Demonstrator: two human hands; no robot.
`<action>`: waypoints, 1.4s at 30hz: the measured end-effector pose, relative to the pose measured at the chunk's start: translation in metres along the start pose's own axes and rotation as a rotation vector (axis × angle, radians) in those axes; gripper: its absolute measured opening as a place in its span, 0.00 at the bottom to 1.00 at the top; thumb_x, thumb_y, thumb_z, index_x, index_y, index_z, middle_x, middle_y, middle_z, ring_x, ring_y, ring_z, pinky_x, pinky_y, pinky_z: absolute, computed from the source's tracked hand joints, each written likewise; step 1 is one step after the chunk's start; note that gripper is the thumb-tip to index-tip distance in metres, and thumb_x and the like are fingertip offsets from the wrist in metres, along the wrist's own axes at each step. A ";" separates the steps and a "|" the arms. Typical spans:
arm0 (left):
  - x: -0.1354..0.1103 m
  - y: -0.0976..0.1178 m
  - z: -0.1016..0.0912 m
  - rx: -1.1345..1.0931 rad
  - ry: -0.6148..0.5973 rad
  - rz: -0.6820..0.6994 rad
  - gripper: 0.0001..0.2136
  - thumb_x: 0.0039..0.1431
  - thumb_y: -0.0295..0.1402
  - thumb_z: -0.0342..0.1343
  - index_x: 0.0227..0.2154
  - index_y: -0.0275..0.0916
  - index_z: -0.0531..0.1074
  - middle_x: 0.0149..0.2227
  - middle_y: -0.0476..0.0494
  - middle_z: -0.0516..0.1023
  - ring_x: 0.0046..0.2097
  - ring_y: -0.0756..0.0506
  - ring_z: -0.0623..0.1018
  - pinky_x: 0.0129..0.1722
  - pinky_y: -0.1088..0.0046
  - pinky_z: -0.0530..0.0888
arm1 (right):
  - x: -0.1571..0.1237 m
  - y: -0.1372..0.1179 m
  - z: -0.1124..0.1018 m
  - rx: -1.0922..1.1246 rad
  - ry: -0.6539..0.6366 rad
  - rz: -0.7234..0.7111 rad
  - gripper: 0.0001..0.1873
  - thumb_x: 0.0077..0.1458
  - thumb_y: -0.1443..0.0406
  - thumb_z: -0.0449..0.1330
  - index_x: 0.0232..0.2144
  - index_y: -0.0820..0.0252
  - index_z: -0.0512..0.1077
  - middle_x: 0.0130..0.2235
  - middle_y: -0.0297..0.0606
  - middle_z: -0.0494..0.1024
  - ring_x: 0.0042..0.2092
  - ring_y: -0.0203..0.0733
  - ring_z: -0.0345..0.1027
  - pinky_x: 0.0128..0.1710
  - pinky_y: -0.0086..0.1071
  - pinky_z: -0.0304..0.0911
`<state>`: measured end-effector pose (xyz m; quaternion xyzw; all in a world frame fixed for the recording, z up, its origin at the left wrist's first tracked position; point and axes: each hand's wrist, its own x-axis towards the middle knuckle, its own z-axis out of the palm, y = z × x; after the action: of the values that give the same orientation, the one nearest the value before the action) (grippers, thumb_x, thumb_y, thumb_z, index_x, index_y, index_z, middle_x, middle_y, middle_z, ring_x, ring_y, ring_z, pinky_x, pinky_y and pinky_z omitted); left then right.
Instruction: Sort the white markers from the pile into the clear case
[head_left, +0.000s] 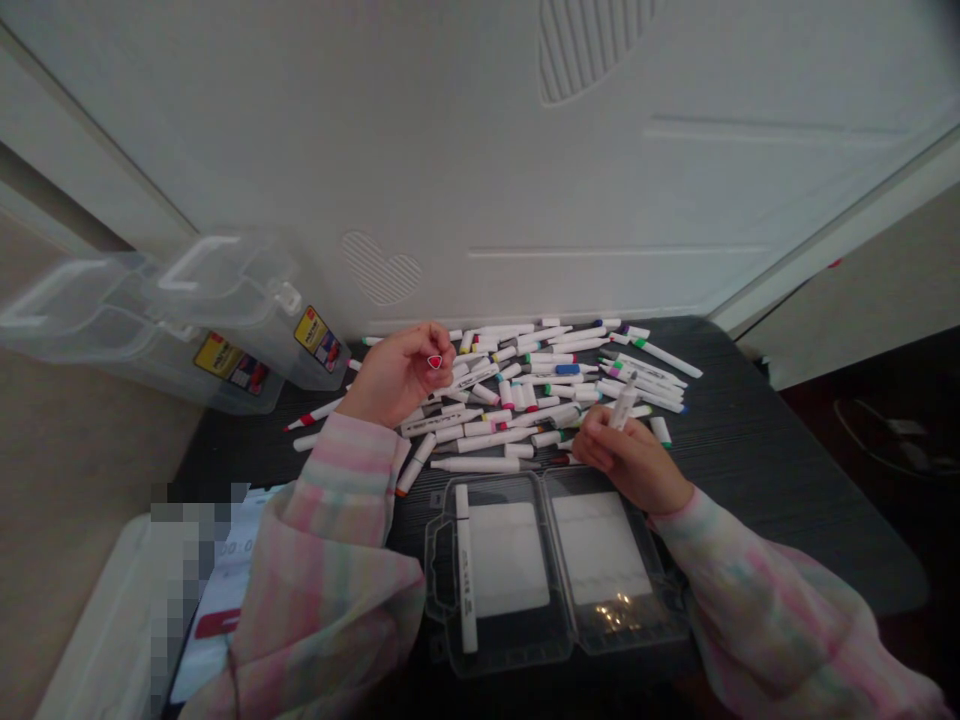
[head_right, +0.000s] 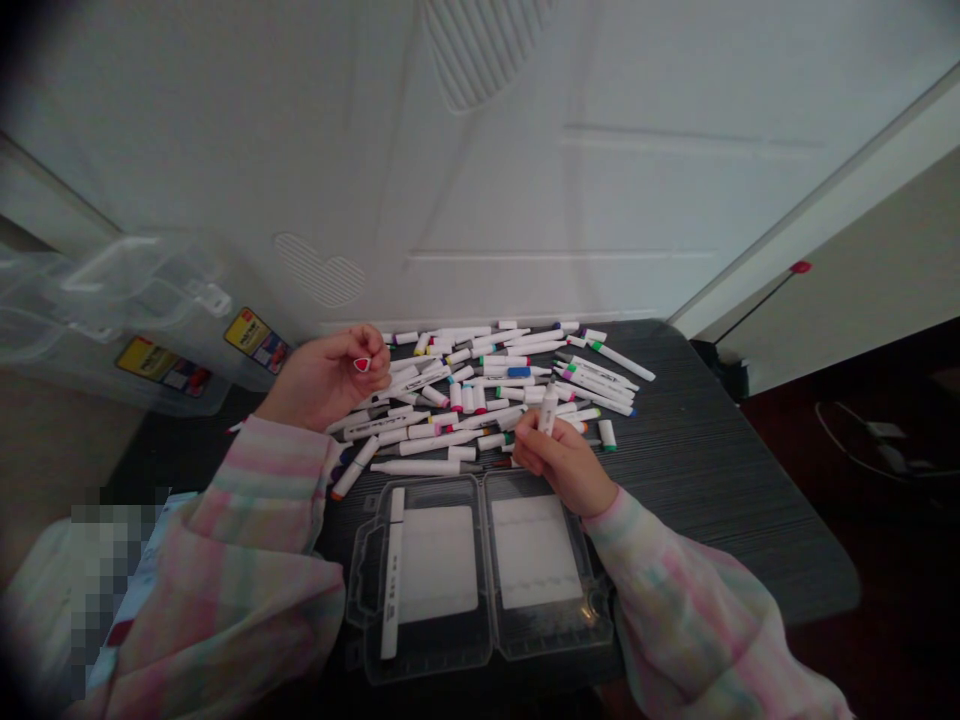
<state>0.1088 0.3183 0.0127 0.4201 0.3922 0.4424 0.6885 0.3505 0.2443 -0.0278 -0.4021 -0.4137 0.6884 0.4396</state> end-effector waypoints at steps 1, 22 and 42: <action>0.000 -0.001 0.001 0.029 0.012 0.008 0.04 0.37 0.22 0.43 0.18 0.37 0.60 0.16 0.52 0.59 0.17 0.56 0.58 0.18 0.78 0.57 | 0.000 0.000 0.000 0.001 -0.003 0.000 0.14 0.48 0.62 0.57 0.17 0.60 0.58 0.13 0.25 0.55 0.18 0.28 0.46 0.22 0.29 0.42; 0.007 -0.008 -0.023 0.841 0.507 0.127 0.13 0.47 0.31 0.48 0.36 0.35 0.69 0.37 0.44 0.74 0.35 0.48 0.73 0.36 0.73 0.68 | 0.000 0.001 0.000 0.003 -0.004 -0.008 0.14 0.48 0.62 0.57 0.18 0.60 0.58 0.13 0.25 0.54 0.18 0.29 0.45 0.22 0.29 0.41; 0.007 -0.013 -0.060 1.653 0.450 -0.088 0.16 0.48 0.26 0.44 0.36 0.37 0.75 0.39 0.39 0.77 0.43 0.41 0.73 0.43 0.69 0.67 | 0.001 0.001 0.001 -0.003 0.000 -0.007 0.14 0.48 0.62 0.57 0.18 0.60 0.58 0.13 0.25 0.54 0.18 0.28 0.46 0.22 0.29 0.43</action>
<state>0.0597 0.3352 -0.0208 0.6736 0.7319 0.0601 0.0836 0.3496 0.2447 -0.0285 -0.4014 -0.4163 0.6861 0.4414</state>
